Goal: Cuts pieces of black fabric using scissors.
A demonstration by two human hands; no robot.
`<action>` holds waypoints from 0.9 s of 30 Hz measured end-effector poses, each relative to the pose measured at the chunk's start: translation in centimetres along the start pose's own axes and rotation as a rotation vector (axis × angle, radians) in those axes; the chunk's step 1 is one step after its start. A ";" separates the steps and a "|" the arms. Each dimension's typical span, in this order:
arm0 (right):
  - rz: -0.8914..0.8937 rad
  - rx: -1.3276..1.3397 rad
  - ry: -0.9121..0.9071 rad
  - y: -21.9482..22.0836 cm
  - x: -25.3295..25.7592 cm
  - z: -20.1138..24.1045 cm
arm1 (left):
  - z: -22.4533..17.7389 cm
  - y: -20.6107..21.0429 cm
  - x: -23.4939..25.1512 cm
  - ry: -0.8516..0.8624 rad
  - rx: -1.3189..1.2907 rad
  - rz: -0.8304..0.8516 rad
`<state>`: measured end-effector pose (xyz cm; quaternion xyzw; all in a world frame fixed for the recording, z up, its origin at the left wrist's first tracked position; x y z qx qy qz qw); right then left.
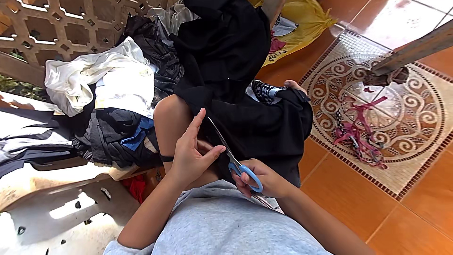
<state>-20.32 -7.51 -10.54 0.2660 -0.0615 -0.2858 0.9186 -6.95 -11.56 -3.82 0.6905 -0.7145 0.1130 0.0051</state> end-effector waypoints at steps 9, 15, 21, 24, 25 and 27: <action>0.015 0.122 0.036 -0.3 -0.3 -0.6 | 0.4 0.9 -0.2 0.017 0.071 0.055; 0.002 0.138 0.036 -0.8 -0.1 -1.2 | 0.8 1.6 -0.4 -0.011 0.121 0.102; -0.014 0.134 0.045 -1.0 -0.2 -1.6 | 1.6 1.6 -0.7 -0.063 0.126 0.104; -0.039 0.115 0.059 -1.2 -0.4 -2.0 | 2.2 1.5 -0.8 -0.075 0.105 0.094; -0.049 0.105 0.068 -1.3 -0.4 -2.2 | 2.4 1.4 -0.9 -0.075 0.091 0.081; -0.058 0.100 0.081 -1.5 -0.6 -2.6 | 2.8 1.0 -1.0 -0.056 0.077 0.037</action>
Point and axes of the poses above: each hand's wrist, its own x-axis towards the middle knuckle, its own y-axis out of the palm, z = x × y, the point moved 10 cm from there along x, towards the middle knuckle, and after that the axes turned 4 degrees about x, right-handed, at the moved point
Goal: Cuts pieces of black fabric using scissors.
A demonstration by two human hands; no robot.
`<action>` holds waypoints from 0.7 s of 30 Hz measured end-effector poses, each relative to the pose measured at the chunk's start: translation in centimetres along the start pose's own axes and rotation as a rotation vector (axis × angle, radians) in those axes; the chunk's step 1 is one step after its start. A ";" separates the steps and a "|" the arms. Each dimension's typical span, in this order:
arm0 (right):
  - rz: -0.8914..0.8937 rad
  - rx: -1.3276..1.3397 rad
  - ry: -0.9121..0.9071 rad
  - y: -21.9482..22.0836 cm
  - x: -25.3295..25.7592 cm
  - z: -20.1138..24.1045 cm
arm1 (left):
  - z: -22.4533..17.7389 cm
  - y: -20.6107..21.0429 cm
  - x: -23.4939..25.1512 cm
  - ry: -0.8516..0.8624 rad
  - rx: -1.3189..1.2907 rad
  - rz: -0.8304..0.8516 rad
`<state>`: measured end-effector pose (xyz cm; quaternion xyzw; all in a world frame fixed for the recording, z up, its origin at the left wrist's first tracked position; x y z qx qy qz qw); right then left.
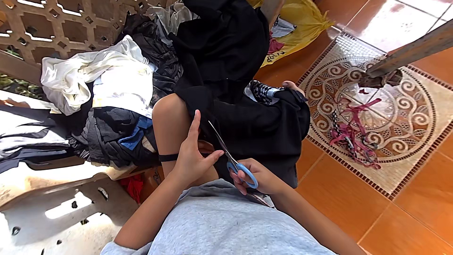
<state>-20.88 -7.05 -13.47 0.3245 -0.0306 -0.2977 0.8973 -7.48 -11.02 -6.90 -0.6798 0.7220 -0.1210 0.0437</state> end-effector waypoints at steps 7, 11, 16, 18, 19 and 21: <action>-0.095 -0.074 0.091 -1.0 -0.6 -1.3 | 1.1 -2.8 -0.1 -0.034 -0.060 -0.268; -0.185 -0.185 0.160 -2.0 -1.0 -1.1 | 1.2 -2.7 0.0 -0.036 -0.065 -0.234; -0.221 -0.219 0.173 -2.8 -1.3 -0.9 | 1.2 -2.7 0.0 -0.012 -0.069 -0.208; -0.239 -0.273 0.244 -3.2 -1.6 -1.1 | 1.1 -2.8 -0.1 -0.002 -0.061 -0.226; -0.253 -0.347 0.281 -3.5 -1.9 -1.0 | 1.1 -3.0 -0.1 -0.001 -0.057 -0.236; -0.286 -0.663 0.338 -4.8 -2.9 0.0 | 1.0 -3.3 -0.1 0.011 -0.061 -0.254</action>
Point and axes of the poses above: each hand's wrist, its own x-axis towards the middle knuckle, its own y-axis out of the palm, z = x × y, the point moved 10 cm from there along x, towards the middle knuckle, and after that the axes turned 4 degrees about x, right-handed, at the moved point
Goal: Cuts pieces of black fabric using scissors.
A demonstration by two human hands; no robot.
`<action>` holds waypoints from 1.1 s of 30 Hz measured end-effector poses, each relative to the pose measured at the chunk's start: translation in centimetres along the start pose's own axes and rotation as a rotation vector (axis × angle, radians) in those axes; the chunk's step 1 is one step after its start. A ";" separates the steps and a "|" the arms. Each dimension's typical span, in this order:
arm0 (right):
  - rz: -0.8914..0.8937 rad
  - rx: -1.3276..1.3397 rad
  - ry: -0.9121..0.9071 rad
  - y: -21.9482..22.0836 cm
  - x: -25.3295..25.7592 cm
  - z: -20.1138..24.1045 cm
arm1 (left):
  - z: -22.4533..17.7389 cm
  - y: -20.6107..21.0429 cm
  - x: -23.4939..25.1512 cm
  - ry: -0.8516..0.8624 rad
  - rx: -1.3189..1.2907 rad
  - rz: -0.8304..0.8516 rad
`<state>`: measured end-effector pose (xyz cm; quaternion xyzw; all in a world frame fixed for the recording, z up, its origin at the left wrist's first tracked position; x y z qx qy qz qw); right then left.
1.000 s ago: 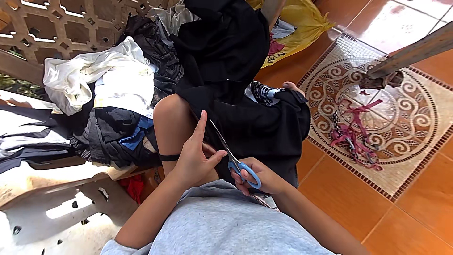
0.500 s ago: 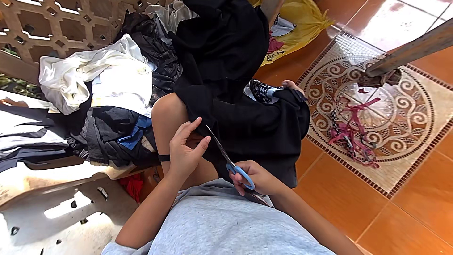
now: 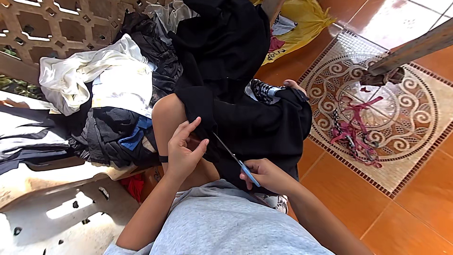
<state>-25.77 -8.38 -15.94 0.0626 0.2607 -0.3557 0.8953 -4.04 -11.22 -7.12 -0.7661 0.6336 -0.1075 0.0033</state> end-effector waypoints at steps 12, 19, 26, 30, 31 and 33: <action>-0.213 -0.952 0.508 -9.3 -6.1 -2.9 | -0.1 -0.4 0.2 0.007 -0.001 -0.008; -0.411 -1.009 -0.202 -8.5 -6.6 2.3 | 0.3 -0.4 0.1 -0.022 -0.013 -0.010; -0.365 -1.016 -0.267 -7.1 -5.2 1.5 | -0.2 -1.3 0.5 -0.027 0.007 -0.003; -0.286 -1.077 -0.219 -6.9 -5.2 1.3 | -1.0 -2.0 1.3 -0.015 0.069 0.027; -0.301 -1.078 -0.207 -7.1 -5.4 1.7 | -1.2 -2.1 1.5 -0.014 0.082 0.036; -0.309 -1.077 -0.126 -7.5 -5.5 1.8 | -1.4 -2.1 1.8 -0.015 0.099 0.040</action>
Point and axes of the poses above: each hand's wrist, its own x-axis towards the middle knuckle, its own y-axis out of the palm, z = x × y, the point moved 10 cm from there along x, towards the middle knuckle, and after that the axes turned 4 degrees about x, right-handed, at the moved point
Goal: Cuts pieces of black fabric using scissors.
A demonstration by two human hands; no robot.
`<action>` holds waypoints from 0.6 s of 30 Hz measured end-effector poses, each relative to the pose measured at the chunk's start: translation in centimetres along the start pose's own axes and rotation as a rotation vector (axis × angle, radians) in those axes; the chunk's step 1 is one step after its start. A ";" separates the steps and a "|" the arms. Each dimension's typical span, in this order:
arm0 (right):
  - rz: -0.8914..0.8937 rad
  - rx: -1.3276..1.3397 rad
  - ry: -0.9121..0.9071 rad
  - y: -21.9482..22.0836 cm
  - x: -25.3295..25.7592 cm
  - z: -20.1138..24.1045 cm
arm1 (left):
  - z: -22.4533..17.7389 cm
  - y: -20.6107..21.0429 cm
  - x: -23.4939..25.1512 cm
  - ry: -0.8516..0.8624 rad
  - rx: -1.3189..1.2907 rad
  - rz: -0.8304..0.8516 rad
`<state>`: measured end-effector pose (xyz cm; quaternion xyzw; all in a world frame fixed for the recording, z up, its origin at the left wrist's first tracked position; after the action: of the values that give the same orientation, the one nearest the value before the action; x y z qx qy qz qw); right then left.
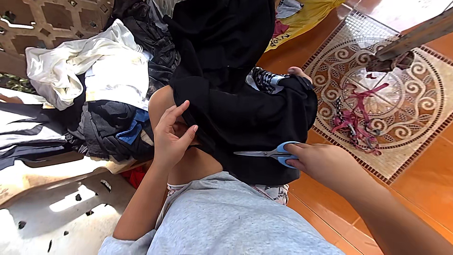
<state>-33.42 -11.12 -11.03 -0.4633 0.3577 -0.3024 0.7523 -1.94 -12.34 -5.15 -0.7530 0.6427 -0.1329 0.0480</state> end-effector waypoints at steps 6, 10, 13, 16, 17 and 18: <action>-0.056 -0.012 0.025 0.4 -0.1 0.2 | 0.1 0.7 -0.2 -0.015 -0.008 0.010; -0.316 -0.015 -0.067 -0.3 -0.5 -0.3 | 0.2 1.0 -0.4 -0.010 -0.053 0.018; -0.254 -0.012 0.015 -0.3 -0.4 -1.1 | 0.2 1.1 -0.6 0.002 -0.070 0.021; -0.213 -0.050 0.057 -0.5 -0.3 -1.1 | 0.1 1.3 -0.7 0.012 -0.060 0.025; -0.195 -0.066 0.064 -0.7 -0.3 -0.9 | 0.1 1.4 -0.7 0.018 -0.057 0.028; -0.156 -0.094 0.085 -1.0 -0.3 -0.7 | 0.0 1.6 -0.8 0.023 -0.059 0.034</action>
<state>-34.29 -11.62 -10.30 -0.5111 0.3660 -0.3623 0.6881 -3.56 -11.81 -5.64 -0.7415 0.6595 -0.1219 0.0205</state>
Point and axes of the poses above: each hand's wrist, its own x-axis towards the middle knuckle, its own y-axis out of the palm, z = x × y, the point moved 10 cm from there along x, towards the middle knuckle, and after that the axes turned 4 degrees about x, right-handed, at the moved point
